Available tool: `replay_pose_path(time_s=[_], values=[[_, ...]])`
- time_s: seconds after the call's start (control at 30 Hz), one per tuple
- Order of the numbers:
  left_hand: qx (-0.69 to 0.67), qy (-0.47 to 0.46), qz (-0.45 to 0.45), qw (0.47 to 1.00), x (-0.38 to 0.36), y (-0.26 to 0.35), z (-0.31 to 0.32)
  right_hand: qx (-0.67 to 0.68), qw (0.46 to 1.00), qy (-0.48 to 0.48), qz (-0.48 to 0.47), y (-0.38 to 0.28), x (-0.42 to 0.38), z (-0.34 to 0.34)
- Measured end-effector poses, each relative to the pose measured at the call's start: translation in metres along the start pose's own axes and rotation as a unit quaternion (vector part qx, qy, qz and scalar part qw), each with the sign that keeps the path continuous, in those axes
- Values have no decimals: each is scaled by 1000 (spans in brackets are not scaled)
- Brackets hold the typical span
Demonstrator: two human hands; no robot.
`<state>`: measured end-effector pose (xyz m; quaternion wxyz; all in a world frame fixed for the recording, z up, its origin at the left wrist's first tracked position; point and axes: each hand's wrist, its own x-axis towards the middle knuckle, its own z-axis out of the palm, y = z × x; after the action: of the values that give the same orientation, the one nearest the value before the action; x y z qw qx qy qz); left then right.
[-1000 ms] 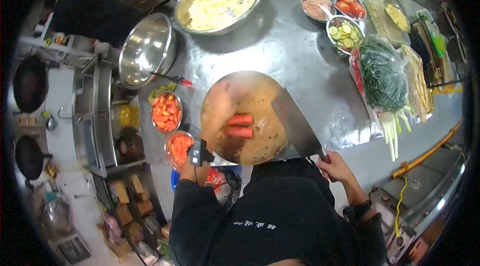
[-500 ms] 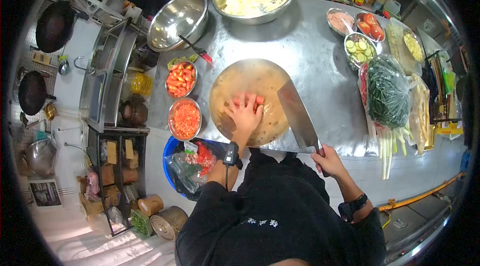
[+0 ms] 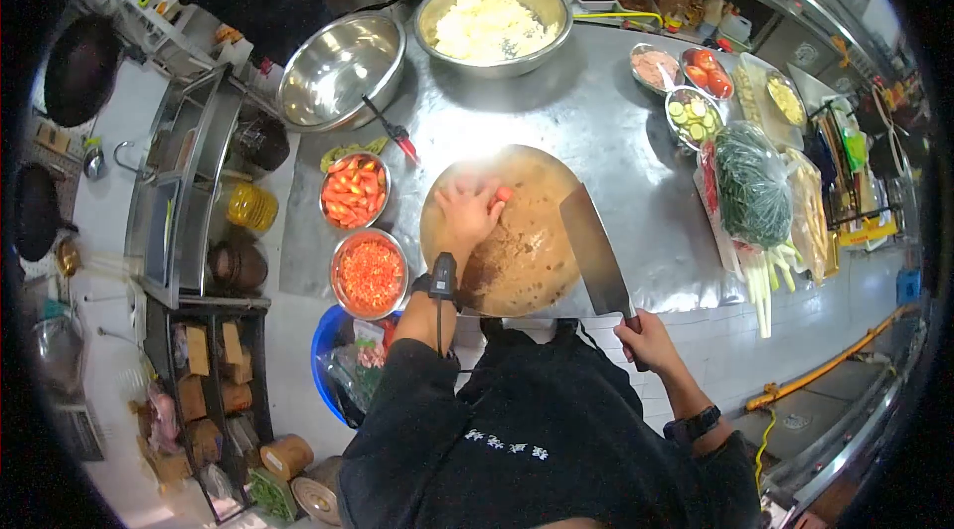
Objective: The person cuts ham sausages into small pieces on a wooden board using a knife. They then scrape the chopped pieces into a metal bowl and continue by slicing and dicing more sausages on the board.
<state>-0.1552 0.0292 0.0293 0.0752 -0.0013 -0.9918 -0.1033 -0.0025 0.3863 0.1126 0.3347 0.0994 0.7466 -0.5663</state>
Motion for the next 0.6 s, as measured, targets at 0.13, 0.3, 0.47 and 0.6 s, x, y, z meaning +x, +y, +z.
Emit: replay_pose_path(time_s=[0.13, 0.3, 0.47, 0.6], values=[[7, 22, 22, 999, -7, 2, -27, -21, 999, 37, -10, -7, -8, 10], [-108, 122, 46, 986, -26, -29, 11, -101, 994, 32, -26, -18, -14, 14], [-124, 107, 39, 986, -46, -18, -6, -182, 981, -13, -70, -36, -5, 16], [-221, 80, 66, 970, -94, 3, 2, -268, 953, -37, -136, -33, 11, 16]])
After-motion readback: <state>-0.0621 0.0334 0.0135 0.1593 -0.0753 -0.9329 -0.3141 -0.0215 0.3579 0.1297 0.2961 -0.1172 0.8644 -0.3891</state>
